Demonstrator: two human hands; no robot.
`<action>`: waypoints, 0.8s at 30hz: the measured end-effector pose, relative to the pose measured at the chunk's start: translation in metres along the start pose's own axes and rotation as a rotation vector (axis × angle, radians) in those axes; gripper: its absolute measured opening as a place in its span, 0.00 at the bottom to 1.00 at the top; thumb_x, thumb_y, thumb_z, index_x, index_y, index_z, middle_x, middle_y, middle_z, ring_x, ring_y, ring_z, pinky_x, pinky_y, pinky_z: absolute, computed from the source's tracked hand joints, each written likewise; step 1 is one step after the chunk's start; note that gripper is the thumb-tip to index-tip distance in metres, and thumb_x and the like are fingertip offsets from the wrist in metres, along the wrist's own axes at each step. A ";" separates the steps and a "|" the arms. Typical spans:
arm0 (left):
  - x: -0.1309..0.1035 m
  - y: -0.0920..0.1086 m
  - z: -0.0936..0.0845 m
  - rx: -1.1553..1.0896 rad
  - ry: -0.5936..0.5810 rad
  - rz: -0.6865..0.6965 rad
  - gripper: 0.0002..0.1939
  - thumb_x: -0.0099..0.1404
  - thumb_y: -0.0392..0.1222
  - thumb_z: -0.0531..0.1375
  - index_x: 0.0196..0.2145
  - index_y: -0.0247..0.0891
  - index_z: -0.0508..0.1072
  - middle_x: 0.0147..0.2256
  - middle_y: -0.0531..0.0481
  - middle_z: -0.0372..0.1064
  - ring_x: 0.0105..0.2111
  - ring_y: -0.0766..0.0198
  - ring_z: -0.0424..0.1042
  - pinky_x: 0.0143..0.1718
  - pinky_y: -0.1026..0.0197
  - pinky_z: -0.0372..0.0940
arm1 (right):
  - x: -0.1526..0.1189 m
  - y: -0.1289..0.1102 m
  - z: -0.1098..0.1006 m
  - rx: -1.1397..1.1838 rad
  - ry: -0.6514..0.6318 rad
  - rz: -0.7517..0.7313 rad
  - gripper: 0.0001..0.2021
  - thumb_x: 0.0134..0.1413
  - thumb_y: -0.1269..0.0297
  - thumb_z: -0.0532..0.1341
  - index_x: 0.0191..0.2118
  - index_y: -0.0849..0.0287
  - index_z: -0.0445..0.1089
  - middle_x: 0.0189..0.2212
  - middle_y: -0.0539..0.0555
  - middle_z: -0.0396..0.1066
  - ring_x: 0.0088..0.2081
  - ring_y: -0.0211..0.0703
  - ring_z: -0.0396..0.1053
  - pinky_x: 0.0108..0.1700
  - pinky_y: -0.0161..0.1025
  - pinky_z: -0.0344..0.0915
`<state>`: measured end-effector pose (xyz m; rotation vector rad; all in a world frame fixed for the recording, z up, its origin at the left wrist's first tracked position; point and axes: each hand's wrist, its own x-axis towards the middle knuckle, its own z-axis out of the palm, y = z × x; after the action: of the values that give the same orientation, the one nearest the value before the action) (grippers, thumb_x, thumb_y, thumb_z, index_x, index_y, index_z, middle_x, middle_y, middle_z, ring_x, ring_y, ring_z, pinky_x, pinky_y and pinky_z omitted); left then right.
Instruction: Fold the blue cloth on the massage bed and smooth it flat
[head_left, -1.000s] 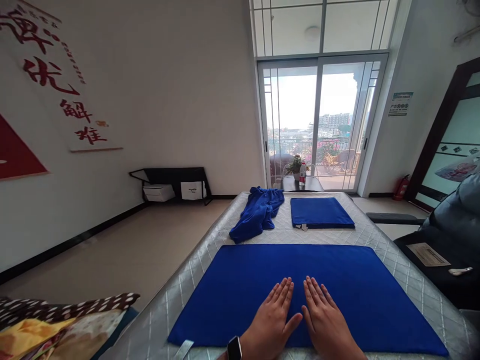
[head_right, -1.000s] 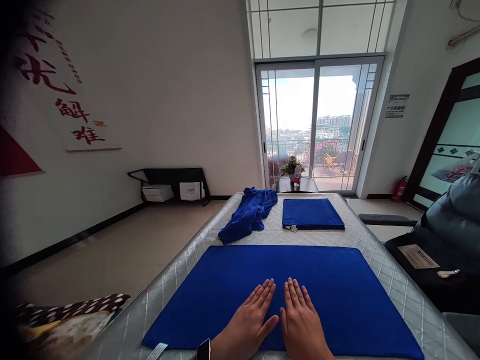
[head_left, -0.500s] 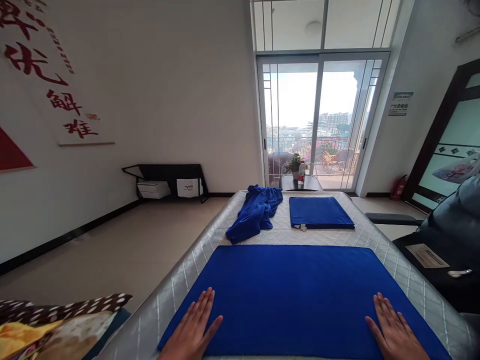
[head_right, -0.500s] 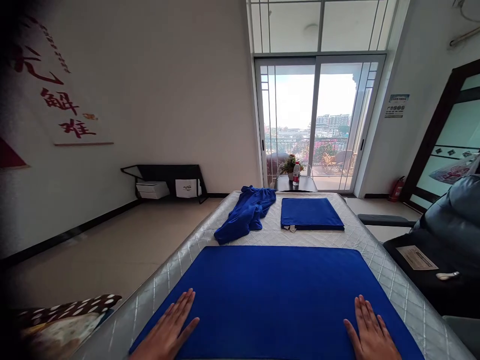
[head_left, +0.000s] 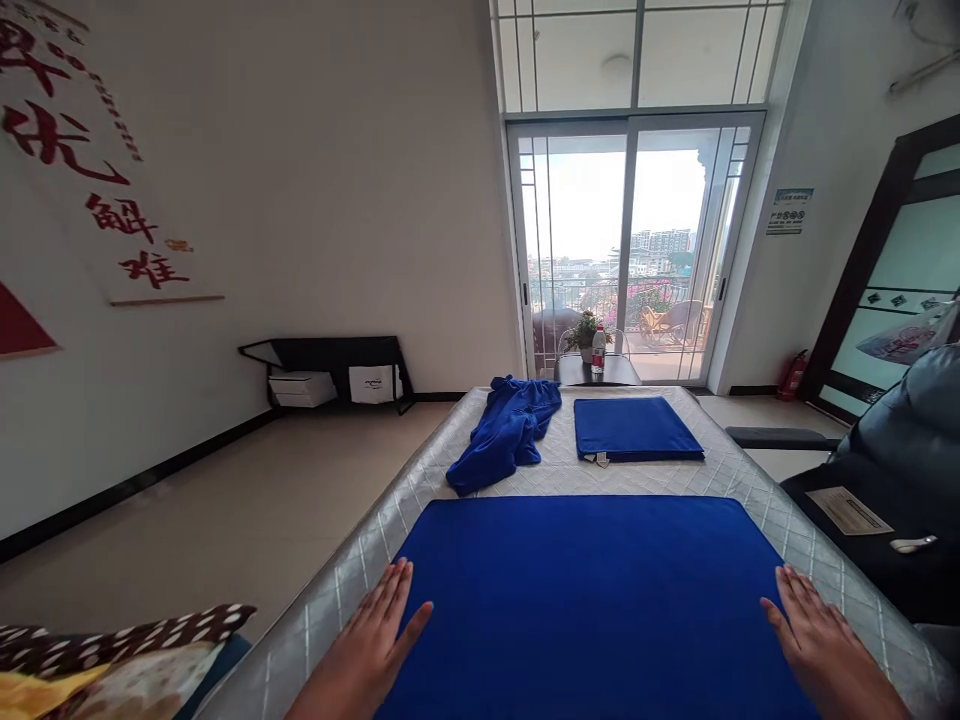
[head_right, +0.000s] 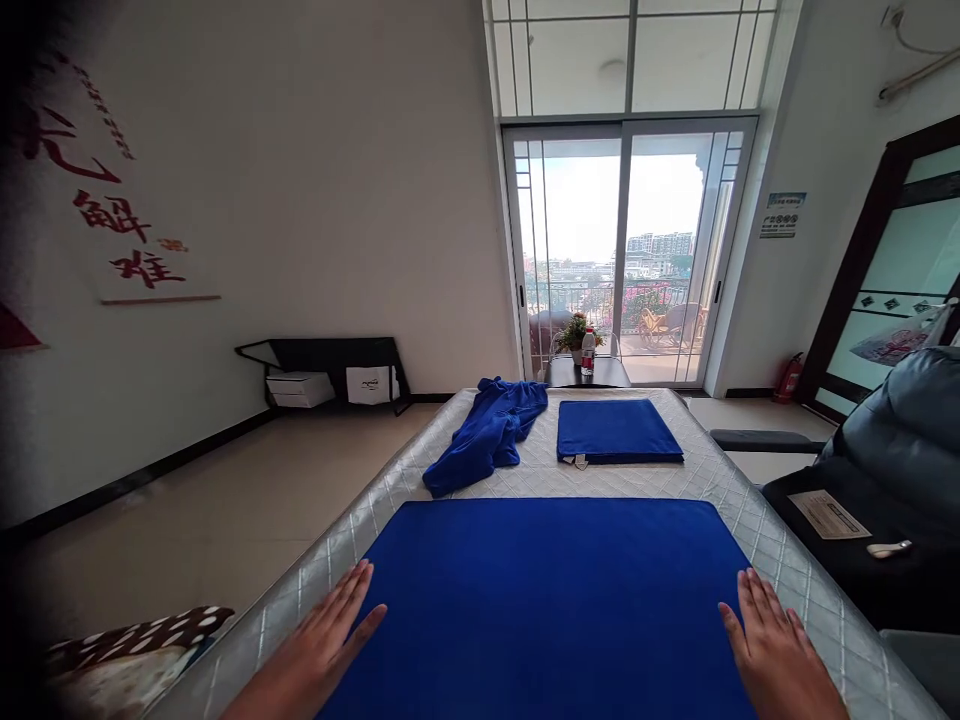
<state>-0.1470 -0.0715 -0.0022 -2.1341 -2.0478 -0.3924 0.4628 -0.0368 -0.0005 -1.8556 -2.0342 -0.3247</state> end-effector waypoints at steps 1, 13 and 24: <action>0.016 0.021 -0.006 -0.028 -0.034 0.033 0.34 0.74 0.56 0.41 0.70 0.40 0.37 0.69 0.42 0.46 0.67 0.52 0.51 0.64 0.43 0.56 | 0.015 -0.021 -0.002 0.007 -0.049 0.000 0.32 0.66 0.53 0.39 0.68 0.66 0.54 0.66 0.63 0.55 0.67 0.59 0.51 0.65 0.61 0.53; 0.171 0.233 0.042 -0.155 -0.051 0.390 0.26 0.73 0.36 0.42 0.65 0.27 0.58 0.65 0.34 0.57 0.66 0.54 0.53 0.65 0.48 0.53 | 0.138 -0.227 0.031 0.237 -0.416 -0.295 0.30 0.65 0.64 0.43 0.70 0.70 0.47 0.70 0.61 0.44 0.70 0.48 0.40 0.69 0.46 0.38; 0.171 0.229 0.063 -0.148 -0.089 0.357 0.27 0.73 0.39 0.43 0.66 0.26 0.56 0.67 0.35 0.53 0.68 0.54 0.49 0.67 0.49 0.49 | 0.137 -0.219 0.063 0.224 -0.388 -0.304 0.31 0.65 0.63 0.41 0.70 0.69 0.44 0.71 0.60 0.41 0.71 0.48 0.37 0.70 0.48 0.36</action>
<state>0.0910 0.0982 0.0034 -2.5848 -1.6720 -0.4137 0.2292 0.0901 0.0160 -1.5651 -2.4963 0.1992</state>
